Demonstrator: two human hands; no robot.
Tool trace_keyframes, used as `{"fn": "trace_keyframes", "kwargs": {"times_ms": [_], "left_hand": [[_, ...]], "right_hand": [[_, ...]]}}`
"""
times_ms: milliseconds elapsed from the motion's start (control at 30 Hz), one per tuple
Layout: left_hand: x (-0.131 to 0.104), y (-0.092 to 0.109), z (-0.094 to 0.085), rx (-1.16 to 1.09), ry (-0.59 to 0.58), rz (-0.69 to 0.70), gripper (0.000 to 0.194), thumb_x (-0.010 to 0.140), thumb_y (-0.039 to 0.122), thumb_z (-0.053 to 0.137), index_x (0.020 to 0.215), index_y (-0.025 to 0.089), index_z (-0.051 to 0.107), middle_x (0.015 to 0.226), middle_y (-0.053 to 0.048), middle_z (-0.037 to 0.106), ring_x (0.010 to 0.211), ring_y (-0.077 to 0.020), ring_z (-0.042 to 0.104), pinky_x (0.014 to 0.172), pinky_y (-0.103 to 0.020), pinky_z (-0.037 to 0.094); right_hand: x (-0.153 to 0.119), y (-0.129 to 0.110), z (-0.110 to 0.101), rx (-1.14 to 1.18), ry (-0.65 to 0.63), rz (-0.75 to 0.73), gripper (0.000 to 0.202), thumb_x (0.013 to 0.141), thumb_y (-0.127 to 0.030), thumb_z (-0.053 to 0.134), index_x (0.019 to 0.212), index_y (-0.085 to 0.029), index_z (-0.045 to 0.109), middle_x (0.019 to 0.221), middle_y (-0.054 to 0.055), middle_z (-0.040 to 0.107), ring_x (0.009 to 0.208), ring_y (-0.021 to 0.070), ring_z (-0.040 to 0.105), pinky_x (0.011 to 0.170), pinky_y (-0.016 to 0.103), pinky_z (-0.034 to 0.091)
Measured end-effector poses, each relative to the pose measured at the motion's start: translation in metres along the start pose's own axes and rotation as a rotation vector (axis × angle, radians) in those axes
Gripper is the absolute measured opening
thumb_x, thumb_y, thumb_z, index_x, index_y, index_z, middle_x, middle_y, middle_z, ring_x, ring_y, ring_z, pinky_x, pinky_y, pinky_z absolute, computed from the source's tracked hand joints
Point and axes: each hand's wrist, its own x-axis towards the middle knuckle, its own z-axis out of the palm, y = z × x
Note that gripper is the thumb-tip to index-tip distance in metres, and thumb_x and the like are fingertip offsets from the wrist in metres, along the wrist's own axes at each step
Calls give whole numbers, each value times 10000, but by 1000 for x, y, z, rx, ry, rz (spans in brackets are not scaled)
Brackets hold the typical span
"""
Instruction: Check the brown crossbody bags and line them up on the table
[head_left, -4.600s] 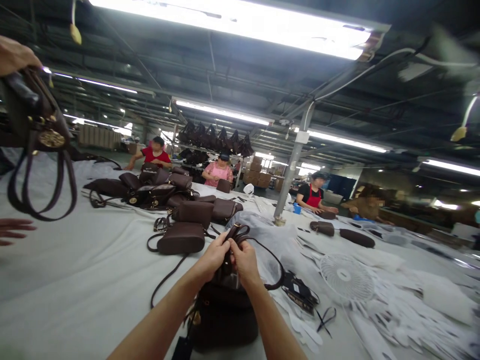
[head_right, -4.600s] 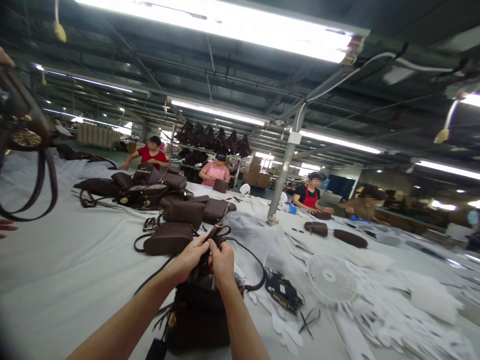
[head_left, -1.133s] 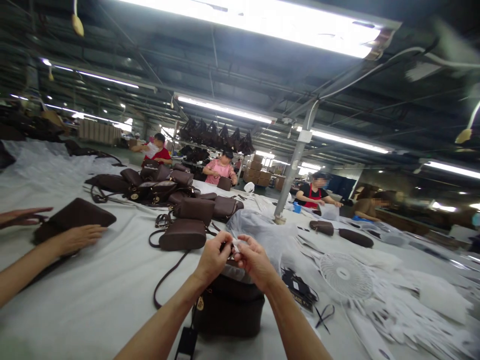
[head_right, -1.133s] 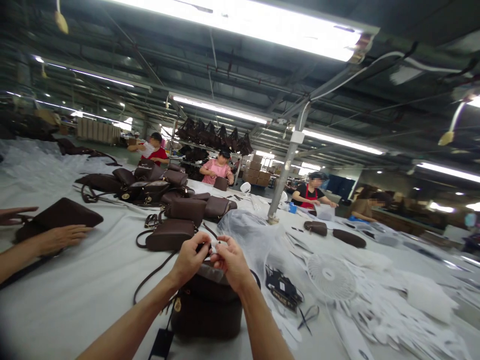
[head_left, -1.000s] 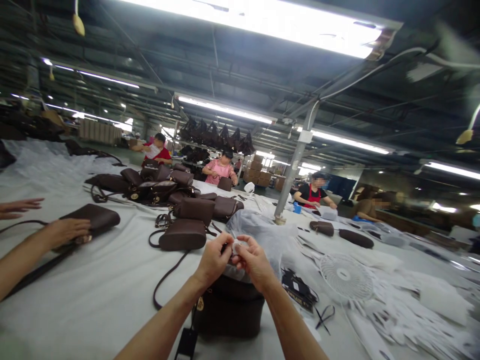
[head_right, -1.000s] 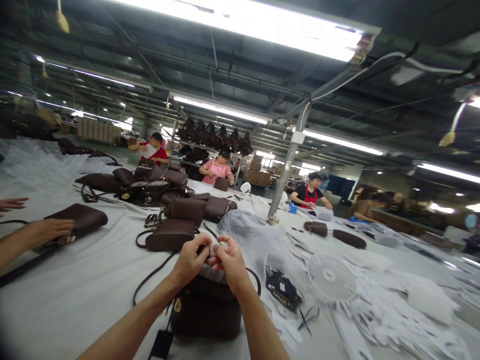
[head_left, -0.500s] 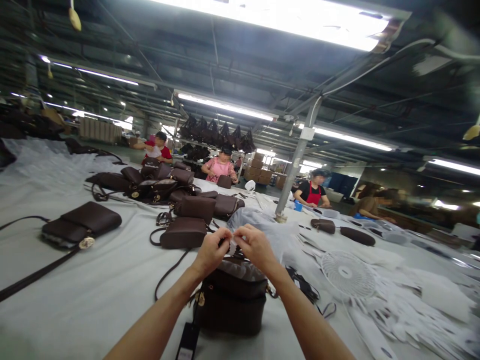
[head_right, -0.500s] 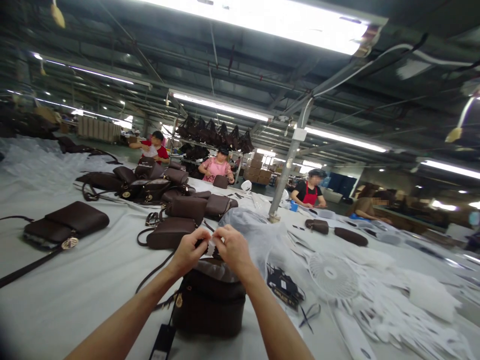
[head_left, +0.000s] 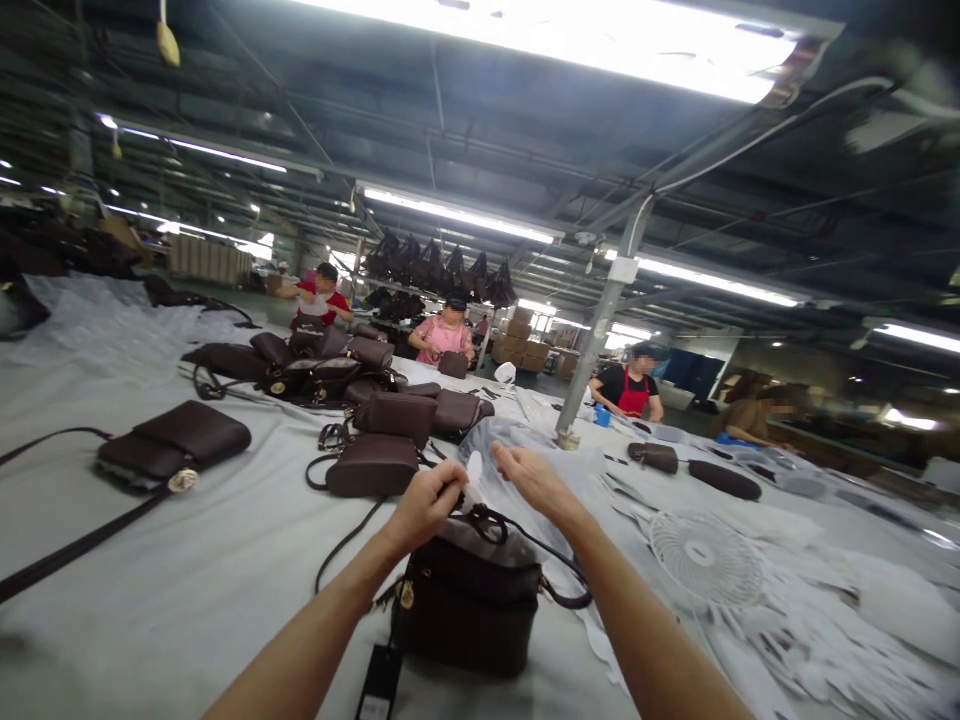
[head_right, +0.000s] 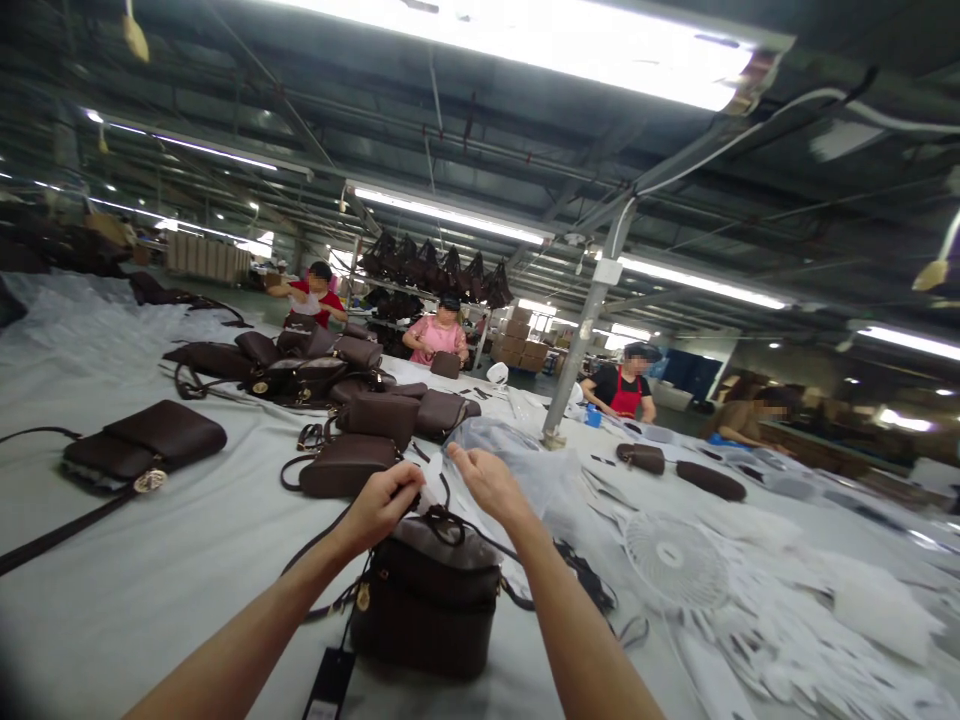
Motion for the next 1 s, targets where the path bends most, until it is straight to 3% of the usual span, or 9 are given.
{"fn": "trace_keyframes", "kwargs": {"times_ms": [100,267,400,533,633,700,800,900,1000], "left_hand": [[1,1,1,-30,-30,15,194,905,252,447,799,171,587,732,4,578,702,-136,531,698,-239,425],[1,10,0,20,-204,28,252,742,286,671,969,196,609,810,14,631,744,-158,564,710,-240,453],[7,13,-6,64,-276,55,300,718,163,624,1011,209,585,900,4,654,797,-169,588,761,-258,458],[16,9,-13,43,-333,32,244,743,141,580,979,196,551,907,-8,652,842,-178,608,774,-264,466],[18,15,-16,117,-315,12,269,746,188,634,999,194,544,921,-27,656,862,-202,620,785,-293,485],[11,26,-15,254,-191,42,250,773,199,637,1008,197,552,930,-41,654,873,-214,616,802,-323,492],[-13,45,-5,444,47,166,116,914,192,458,936,195,572,900,-71,643,869,-208,607,818,-339,490],[-41,50,17,559,-73,320,191,934,163,401,873,194,580,901,-82,646,876,-208,609,829,-334,496],[-55,37,43,702,-184,295,220,869,127,507,1079,141,570,1105,-133,633,1061,-272,580,940,-398,478]], "right_hand": [[-14,-1,15,129,-137,-61,339,842,-430,521,588,-208,551,572,-24,549,572,142,491,565,243,351],[-10,-14,20,-31,157,-119,302,842,-353,474,571,-228,430,551,-29,495,561,140,450,591,257,326],[-2,-17,17,-14,238,-81,299,857,-364,449,590,-232,422,556,-25,501,561,147,469,597,263,336],[-13,-11,18,77,-17,-52,209,838,-401,521,872,-216,613,611,-25,560,579,170,518,583,268,381],[-25,-7,14,41,-228,-112,637,654,-344,749,1246,-190,570,875,45,683,774,229,604,698,297,445],[-26,-5,8,-29,-253,-114,765,611,-271,766,1330,-172,524,1039,100,684,902,269,612,793,330,448],[-19,-3,-5,-125,-256,-102,822,624,-216,729,1398,-169,456,1060,104,685,954,277,611,823,341,444],[-13,-1,-13,-159,-262,-125,790,577,-177,744,1334,-169,517,938,64,699,887,255,622,752,300,451],[-12,-1,-12,-156,-285,-152,562,573,-170,743,1125,-178,636,844,30,691,781,216,615,685,269,436]]}}
